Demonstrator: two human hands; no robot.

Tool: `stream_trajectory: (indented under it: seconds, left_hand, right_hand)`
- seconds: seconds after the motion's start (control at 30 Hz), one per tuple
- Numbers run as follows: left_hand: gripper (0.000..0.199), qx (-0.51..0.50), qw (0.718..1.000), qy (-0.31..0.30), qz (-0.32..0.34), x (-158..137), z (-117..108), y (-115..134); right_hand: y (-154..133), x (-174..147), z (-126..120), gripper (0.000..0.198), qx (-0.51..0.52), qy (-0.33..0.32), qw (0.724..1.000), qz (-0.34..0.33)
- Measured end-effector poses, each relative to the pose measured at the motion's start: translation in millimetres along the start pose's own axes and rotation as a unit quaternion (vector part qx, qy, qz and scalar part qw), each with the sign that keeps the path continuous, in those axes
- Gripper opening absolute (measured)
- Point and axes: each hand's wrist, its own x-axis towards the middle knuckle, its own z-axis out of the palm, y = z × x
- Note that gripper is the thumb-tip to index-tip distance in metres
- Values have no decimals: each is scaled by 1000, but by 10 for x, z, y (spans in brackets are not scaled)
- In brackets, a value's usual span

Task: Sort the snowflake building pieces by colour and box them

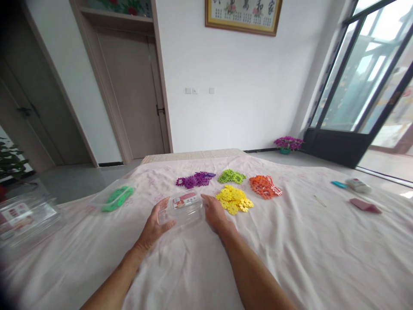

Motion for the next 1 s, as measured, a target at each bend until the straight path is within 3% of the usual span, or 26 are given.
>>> stream_trajectory:
  seconds: [0.13,0.3,0.4,0.53,0.73,1.0]
  left_hand:
    - [78,9,1000,-14,13,-15,-5,18]
    - [78,4,998,-62,26,-34,-14,89]
    - [77,-3,996,-83,23,-34,-17,116]
    - [75,-6,992,-128,16,-34,5,142]
    - [72,48,997,-64,23,-30,29,92]
    - [70,74,995,-52,42,-14,11,4]
  right_hand:
    - [-8,15,-160,47,-89,64,993,42]
    - [78,-17,-403,45,-223,126,961,108]
    - [162,-50,-466,50,-268,110,947,139]
    - [235,-69,-491,43,-285,58,941,172]
    - [322,-60,-467,32,-279,51,946,155]
    - [365,-57,-457,31,-254,133,948,141]
